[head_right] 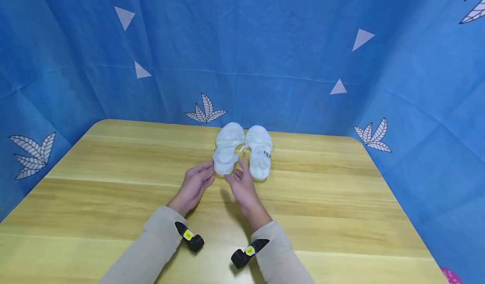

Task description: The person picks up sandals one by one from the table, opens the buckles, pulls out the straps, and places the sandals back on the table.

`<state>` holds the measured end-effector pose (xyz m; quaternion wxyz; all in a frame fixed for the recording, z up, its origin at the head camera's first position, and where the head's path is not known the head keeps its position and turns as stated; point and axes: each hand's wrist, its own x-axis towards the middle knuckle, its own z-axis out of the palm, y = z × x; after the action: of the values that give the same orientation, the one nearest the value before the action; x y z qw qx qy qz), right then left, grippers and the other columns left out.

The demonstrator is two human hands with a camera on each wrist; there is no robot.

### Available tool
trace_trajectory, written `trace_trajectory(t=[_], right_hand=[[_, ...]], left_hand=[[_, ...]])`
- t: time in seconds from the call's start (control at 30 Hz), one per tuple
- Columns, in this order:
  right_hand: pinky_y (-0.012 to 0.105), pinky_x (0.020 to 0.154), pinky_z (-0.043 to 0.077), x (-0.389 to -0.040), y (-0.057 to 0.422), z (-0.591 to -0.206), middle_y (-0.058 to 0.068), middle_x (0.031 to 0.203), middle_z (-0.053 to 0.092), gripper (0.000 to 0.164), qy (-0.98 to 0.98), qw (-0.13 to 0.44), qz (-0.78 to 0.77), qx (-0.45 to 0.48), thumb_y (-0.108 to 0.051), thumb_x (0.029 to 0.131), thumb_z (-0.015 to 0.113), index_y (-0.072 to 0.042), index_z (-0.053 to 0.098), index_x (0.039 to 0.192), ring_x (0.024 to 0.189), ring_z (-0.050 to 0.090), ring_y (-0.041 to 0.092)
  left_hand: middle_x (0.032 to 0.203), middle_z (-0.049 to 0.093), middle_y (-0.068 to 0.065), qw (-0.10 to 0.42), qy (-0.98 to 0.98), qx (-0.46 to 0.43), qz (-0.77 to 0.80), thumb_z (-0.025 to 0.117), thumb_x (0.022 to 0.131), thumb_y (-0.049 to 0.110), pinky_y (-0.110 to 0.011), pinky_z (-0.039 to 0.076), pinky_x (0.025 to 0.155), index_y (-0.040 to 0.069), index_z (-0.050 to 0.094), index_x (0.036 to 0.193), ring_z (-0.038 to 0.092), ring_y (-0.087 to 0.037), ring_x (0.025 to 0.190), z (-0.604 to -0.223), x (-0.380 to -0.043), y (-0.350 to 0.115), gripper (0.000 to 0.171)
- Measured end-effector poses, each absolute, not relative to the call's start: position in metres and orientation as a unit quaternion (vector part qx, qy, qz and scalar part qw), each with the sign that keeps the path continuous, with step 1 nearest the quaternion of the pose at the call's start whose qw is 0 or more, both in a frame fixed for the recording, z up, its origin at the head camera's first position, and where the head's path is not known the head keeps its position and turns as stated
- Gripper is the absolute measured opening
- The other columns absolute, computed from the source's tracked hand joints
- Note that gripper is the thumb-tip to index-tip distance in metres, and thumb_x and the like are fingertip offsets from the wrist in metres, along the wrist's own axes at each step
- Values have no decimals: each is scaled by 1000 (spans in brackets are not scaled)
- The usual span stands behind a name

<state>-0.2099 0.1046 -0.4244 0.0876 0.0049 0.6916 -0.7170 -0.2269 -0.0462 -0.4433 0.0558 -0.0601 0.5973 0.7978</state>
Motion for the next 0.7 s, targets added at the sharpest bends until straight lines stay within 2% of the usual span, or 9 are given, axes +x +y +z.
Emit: trace_trajectory(t=[0.13,0.23,0.47,0.7], right_hand=[[49,104,35,-205,110,-428,26,143,33,62,703,95,-705,13,-9,93,52,-4,23,147,134,34,35],[46,101,39,-201,113,-430,27,139,39,56,715,96,-693,5,-9,93,53,1,30,142,128,42,36],[40,97,44,-197,118,-433,25,126,52,41,750,76,-656,-28,-6,91,56,8,47,128,116,51,32],[38,96,44,-200,125,-434,22,124,56,37,763,73,-642,-37,-8,92,57,8,52,124,114,53,29]], left_hand=[[138,46,-21,72,653,-39,753,49,93,7,-41,40,103,-8,45,133,45,-28,126,-443,-220,-50,43],[139,45,-24,81,684,-7,725,49,93,8,-45,39,103,-8,44,134,44,-34,127,-442,-215,-55,44],[137,47,-23,123,703,14,700,50,94,10,-45,38,104,-8,44,134,46,-34,126,-437,-209,-69,43],[138,46,-22,138,712,18,688,50,95,12,-45,37,106,-6,43,135,44,-33,127,-432,-211,-75,45]])
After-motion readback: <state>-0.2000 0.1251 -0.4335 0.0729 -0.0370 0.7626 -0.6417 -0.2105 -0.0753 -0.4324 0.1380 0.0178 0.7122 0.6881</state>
